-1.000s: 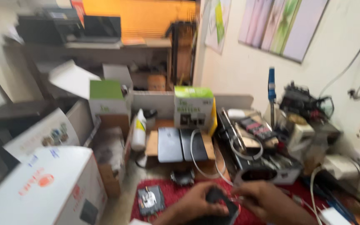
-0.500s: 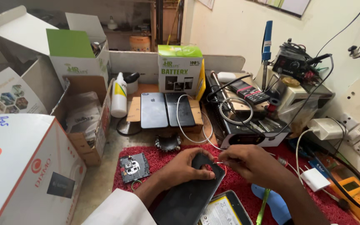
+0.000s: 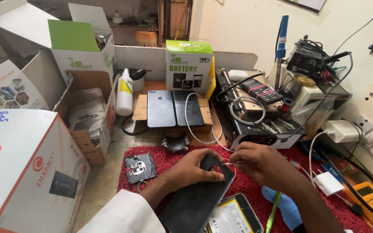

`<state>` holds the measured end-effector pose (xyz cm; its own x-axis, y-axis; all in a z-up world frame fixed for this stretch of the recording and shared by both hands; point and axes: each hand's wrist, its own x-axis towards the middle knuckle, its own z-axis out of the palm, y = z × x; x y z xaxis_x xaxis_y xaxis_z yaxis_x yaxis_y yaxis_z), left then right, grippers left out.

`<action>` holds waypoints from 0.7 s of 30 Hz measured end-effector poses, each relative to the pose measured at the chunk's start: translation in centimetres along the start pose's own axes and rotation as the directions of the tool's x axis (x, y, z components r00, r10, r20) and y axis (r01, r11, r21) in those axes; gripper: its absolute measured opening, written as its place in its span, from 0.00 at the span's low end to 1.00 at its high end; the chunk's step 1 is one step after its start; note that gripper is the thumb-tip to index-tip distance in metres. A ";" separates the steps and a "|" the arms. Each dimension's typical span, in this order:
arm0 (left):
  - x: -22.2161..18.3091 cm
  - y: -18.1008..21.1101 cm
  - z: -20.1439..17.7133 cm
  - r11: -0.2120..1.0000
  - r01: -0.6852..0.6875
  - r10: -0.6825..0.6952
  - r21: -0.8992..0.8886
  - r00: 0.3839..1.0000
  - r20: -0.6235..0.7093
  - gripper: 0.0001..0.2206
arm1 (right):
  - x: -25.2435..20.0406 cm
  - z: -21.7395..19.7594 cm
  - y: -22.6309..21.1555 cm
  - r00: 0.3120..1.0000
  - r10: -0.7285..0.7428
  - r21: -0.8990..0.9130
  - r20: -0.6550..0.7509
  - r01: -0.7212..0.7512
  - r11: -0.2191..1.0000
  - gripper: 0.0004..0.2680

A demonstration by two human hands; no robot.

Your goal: The person holds a black smartphone back cover and uses a small metal tool to scrape and clean the edges around the camera cutout. The person then handles a small red rubber band and continues to scrape the back cover surface.

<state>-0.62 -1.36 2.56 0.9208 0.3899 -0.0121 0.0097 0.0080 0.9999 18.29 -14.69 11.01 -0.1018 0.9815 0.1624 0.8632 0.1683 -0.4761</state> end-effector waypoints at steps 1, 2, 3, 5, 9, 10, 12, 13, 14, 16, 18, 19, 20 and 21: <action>0.0 0.0 0.0 1.000 0.004 -0.004 0.013 1.000 -0.005 0.22 | 0.0 0.0 0.0 1.000 0.002 0.012 0.008 -0.002 1.000 0.07; 0.0 0.0 0.0 1.000 0.009 -0.009 0.026 1.000 -0.009 0.22 | 0.0 0.1 0.0 1.000 0.004 0.025 0.015 -0.004 1.000 0.08; 0.0 0.0 0.0 0.999 0.015 -0.014 0.038 1.000 -0.014 0.23 | -0.1 0.1 -0.1 0.997 0.079 0.065 0.022 -0.080 0.995 0.09; -0.1 0.0 0.0 0.999 0.025 -0.025 0.034 1.000 -0.014 0.23 | -0.2 0.1 -0.2 0.973 0.226 0.143 0.045 -0.230 0.963 0.13; -0.1 0.2 0.1 0.999 0.029 -0.028 0.037 0.999 -0.017 0.23 | -0.2 0.0 0.1 0.986 0.155 0.131 0.058 -0.162 0.978 0.10; 0.0 0.2 0.1 0.999 0.031 -0.030 0.042 0.999 -0.019 0.23 | -0.1 0.0 0.2 0.989 0.133 0.079 0.059 -0.137 0.987 0.09; 0.0 0.2 0.1 0.998 0.037 -0.036 0.053 0.999 -0.025 0.23 | -0.1 0.1 0.5 0.993 0.100 0.041 0.056 -0.102 0.994 0.07; 0.0 0.1 0.1 0.998 0.039 -0.039 0.042 0.999 -0.019 0.23 | -0.1 0.1 0.6 0.995 0.089 0.054 0.050 -0.092 0.994 0.06; 0.0 0.1 0.0 0.999 0.042 -0.041 0.032 0.999 -0.014 0.23 | -0.1 0.2 0.6 0.996 0.078 0.067 0.043 -0.081 0.994 0.06; 0.0 0.0 0.0 0.999 0.032 -0.032 0.010 0.999 -0.002 0.23 | 0.0 0.2 0.7 0.998 0.057 0.046 0.033 -0.059 0.997 0.07; 0.0 0.0 0.0 1.000 0.008 -0.008 -0.012 1.000 0.010 0.23 | 0.0 0.2 0.5 0.998 0.059 0.057 0.028 -0.061 0.997 0.08; 0.0 0.0 0.0 1.000 0.011 -0.011 0.026 1.000 -0.002 0.24 | 0.0 0.2 0.4 0.997 0.072 0.078 0.028 -0.074 0.994 0.09; 0.0 0.0 -0.1 0.998 0.014 -0.013 0.064 1.000 -0.014 0.24 | -0.1 0.2 0.3 0.996 0.084 0.100 0.028 -0.087 0.991 0.09; 0.0 0.0 -0.1 0.995 0.018 -0.015 0.101 1.000 -0.025 0.24 | -0.1 0.2 0.2 0.995 0.096 0.092 0.041 -0.100 0.991 0.10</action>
<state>-0.67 -1.29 2.55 0.9104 0.4128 -0.0275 0.0655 -0.0783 0.9948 18.35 -14.72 10.72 -0.0382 0.9960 0.0805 0.8197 0.0773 -0.5676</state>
